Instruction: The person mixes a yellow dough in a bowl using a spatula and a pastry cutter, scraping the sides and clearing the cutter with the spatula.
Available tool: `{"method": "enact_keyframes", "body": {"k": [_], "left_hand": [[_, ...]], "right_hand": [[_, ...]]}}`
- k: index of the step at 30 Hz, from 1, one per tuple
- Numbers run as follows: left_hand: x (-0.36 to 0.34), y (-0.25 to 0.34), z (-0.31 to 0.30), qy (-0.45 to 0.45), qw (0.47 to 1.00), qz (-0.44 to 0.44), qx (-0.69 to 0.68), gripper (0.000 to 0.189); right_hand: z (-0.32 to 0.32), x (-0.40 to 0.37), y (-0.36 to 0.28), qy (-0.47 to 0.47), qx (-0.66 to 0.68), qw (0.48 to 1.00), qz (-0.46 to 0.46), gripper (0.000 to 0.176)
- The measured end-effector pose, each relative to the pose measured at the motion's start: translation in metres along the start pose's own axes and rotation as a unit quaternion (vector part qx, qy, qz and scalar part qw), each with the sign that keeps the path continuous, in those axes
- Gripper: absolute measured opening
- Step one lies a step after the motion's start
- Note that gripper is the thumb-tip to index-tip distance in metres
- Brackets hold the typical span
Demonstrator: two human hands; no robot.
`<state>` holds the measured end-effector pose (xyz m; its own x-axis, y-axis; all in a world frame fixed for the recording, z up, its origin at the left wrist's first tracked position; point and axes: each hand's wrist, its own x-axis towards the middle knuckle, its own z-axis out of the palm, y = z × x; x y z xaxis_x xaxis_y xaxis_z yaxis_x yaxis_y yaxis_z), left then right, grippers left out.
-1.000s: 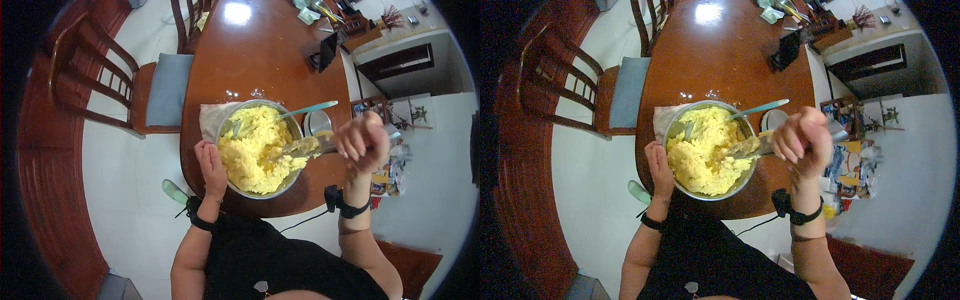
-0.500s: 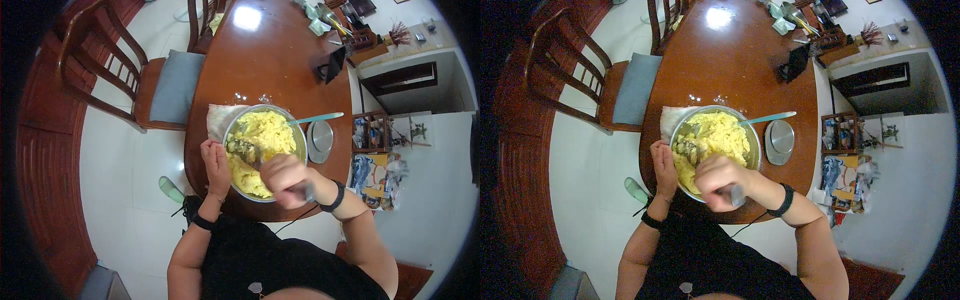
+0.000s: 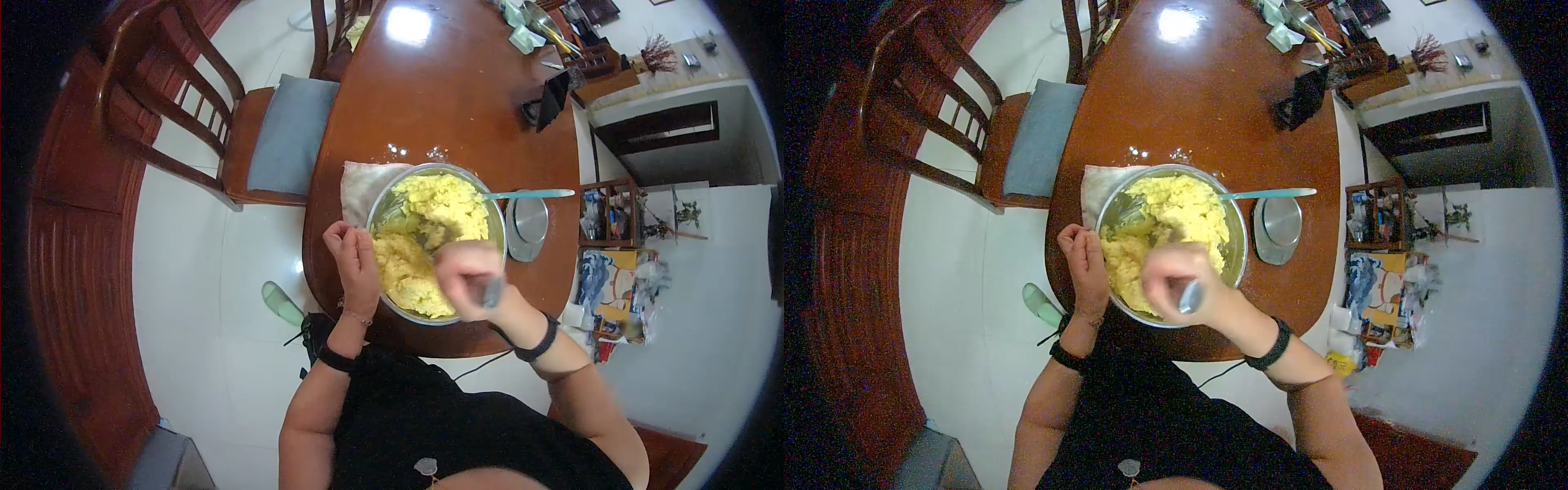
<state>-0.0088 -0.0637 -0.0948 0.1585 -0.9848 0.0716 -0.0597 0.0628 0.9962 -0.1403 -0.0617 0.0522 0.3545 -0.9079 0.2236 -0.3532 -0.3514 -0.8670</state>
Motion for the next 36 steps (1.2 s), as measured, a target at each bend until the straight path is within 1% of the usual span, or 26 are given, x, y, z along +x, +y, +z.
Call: {"method": "enact_keyframes", "body": {"k": [1, 3, 6, 7, 9, 11, 12, 15, 16, 18, 19, 21, 23, 24, 28, 30, 31, 33, 35, 36], "left_hand": [[-0.001, 0.000, 0.001, 0.004, 1.000, -0.005, -0.008, 0.016], [-0.001, 0.002, 0.003, 0.008, 1.000, -0.010, -0.017, 0.016], [-0.001, 0.003, 0.003, 0.014, 1.000, -0.008, -0.019, 0.015], [-0.001, 0.003, 0.003, 0.015, 1.000, -0.007, -0.016, 0.015], [-0.001, 0.002, 0.004, 0.016, 1.000, -0.005, -0.016, 0.015], [-0.001, 0.002, 0.004, 0.015, 1.000, -0.004, -0.022, 0.014], [-0.001, 0.002, 0.004, 0.015, 1.000, -0.005, -0.021, 0.014], [-0.001, 0.002, 0.004, 0.013, 1.000, -0.007, -0.022, 0.015], [-0.001, 0.002, 0.004, 0.011, 1.000, -0.009, -0.018, 0.016], [0.000, 0.002, 0.003, 0.007, 1.000, -0.011, -0.013, 0.016], [0.000, 0.002, 0.003, 0.005, 1.000, -0.011, -0.013, 0.016], [0.000, 0.003, 0.002, 0.000, 1.000, -0.012, -0.012, 0.016], [0.000, 0.004, 0.001, -0.002, 1.000, -0.006, -0.006, 0.016], [0.000, 0.003, 0.001, -0.002, 1.000, -0.007, -0.005, 0.016], [-0.001, 0.002, 0.003, 0.000, 1.000, -0.008, -0.020, 0.016], [-0.001, 0.002, 0.002, -0.002, 1.000, -0.009, -0.027, 0.016], [-0.001, 0.001, 0.002, -0.008, 0.999, -0.012, -0.029, 0.016], [0.000, 0.002, 0.001, -0.015, 0.999, -0.016, -0.029, 0.016], [0.000, 0.005, 0.001, -0.019, 0.998, -0.036, -0.038, 0.017], [0.001, 0.005, 0.001, -0.020, 0.998, -0.036, -0.037, 0.017]], "right_hand": [[-0.004, -0.003, -0.006, 0.075, 0.024, 0.996, 0.038, 0.022], [-0.017, -0.009, -0.017, 0.171, 0.076, 0.973, 0.134, 0.029], [-0.035, -0.011, -0.022, 0.262, 0.176, 0.933, 0.175, 0.031], [-0.040, -0.007, -0.025, 0.305, 0.174, 0.919, 0.180, 0.032], [-0.050, -0.001, -0.034, 0.367, 0.247, 0.886, 0.140, 0.035], [-0.056, 0.000, -0.042, 0.401, 0.239, 0.880, 0.092, 0.031], [-0.060, -0.001, -0.043, 0.380, 0.232, 0.893, 0.061, 0.032], [-0.063, 0.000, -0.052, 0.424, 0.254, 0.869, 0.000, 0.036], [-0.064, 0.001, -0.050, 0.425, 0.253, 0.869, 0.000, 0.036], [-0.066, 0.005, -0.041, 0.398, 0.262, 0.878, -0.044, 0.037], [-0.065, 0.005, -0.030, 0.402, 0.261, 0.876, -0.050, 0.035], [-0.055, 0.015, -0.011, 0.448, 0.250, 0.857, -0.033, 0.033], [-0.051, 0.023, 0.013, 0.444, 0.231, 0.865, -0.031, 0.030], [-0.048, 0.029, 0.018, 0.457, 0.219, 0.862, -0.026, 0.029], [-0.058, 0.045, 0.038, 0.438, 0.239, 0.866, 0.008, 0.028], [-0.064, 0.054, 0.049, 0.430, 0.264, 0.861, 0.061, 0.028], [-0.066, 0.057, 0.056, 0.431, 0.265, 0.861, 0.061, 0.028], [-0.068, 0.063, 0.068, 0.420, 0.312, 0.844, 0.117, 0.029], [-0.065, 0.068, 0.072, 0.425, 0.312, 0.839, 0.137, 0.029], [-0.065, 0.070, 0.076, 0.418, 0.332, 0.830, 0.164, 0.030]]}}
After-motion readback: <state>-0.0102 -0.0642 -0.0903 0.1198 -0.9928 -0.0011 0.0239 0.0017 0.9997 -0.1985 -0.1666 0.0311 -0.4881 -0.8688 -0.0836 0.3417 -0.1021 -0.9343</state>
